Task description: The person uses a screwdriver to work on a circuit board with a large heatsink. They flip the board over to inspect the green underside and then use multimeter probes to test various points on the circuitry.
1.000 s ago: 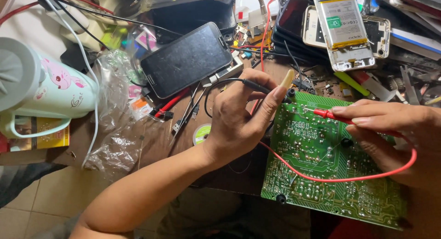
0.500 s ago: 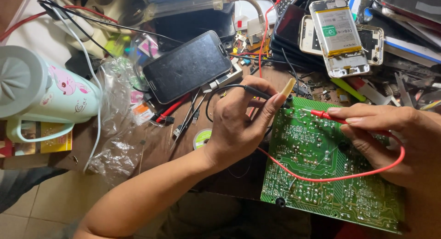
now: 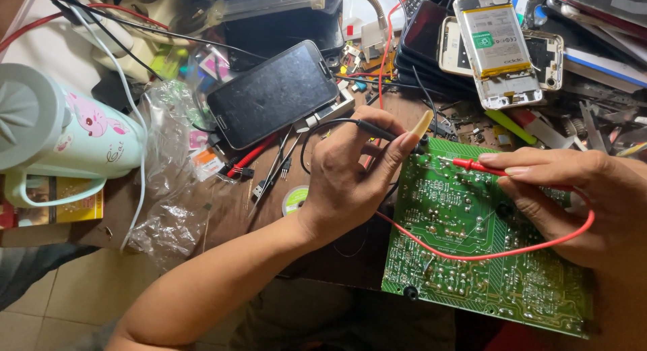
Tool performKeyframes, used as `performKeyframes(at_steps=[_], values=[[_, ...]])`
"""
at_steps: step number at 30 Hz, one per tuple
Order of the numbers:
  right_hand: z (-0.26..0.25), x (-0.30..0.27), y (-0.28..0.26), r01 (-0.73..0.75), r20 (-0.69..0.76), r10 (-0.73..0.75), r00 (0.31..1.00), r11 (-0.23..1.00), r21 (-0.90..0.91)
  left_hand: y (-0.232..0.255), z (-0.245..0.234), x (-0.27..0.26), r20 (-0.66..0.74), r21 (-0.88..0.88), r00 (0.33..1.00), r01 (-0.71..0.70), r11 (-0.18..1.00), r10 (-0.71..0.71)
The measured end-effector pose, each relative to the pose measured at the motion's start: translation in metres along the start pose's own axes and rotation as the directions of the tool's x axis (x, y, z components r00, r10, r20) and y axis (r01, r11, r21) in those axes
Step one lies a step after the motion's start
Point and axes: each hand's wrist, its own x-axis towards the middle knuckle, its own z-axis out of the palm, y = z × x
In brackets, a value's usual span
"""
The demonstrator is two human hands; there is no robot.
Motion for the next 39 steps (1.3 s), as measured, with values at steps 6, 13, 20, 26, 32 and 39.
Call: performKeyframes(at_steps=[6,13,20,26,32,39], values=[[0.001,0.001,-0.004,-0.005,-0.047,0.002,0.999,0.998,-0.057,-0.001,-0.002,0.001,0.001,0.043,1.000,-0.026,0.999,0.026],[-0.004,0.002,-0.001,0.022,0.000,-0.022,1.000,0.999,-0.028,-0.005,0.001,-0.001,-0.009,0.041,0.999,-0.047,0.998,0.048],[-0.008,-0.049,0.098,0.096,-0.028,-0.091,0.995,0.951,0.294,0.005,-0.006,0.006,-0.041,-0.087,0.993,0.109,0.990,-0.113],[-0.014,-0.035,0.086,0.126,-0.087,-0.109,0.990,0.967,0.223,0.008,-0.010,0.009,-0.069,-0.083,0.984,0.161,0.983,-0.167],[-0.035,-0.067,0.047,0.105,-0.072,-0.132,0.989,0.948,-0.299,0.005,-0.013,0.007,-0.079,-0.090,0.990,0.111,0.990,-0.118],[0.023,-0.118,-0.044,-0.127,-0.300,0.050,0.953,0.962,-0.243,0.005,-0.016,0.010,-0.039,-0.169,0.987,0.146,0.975,-0.154]])
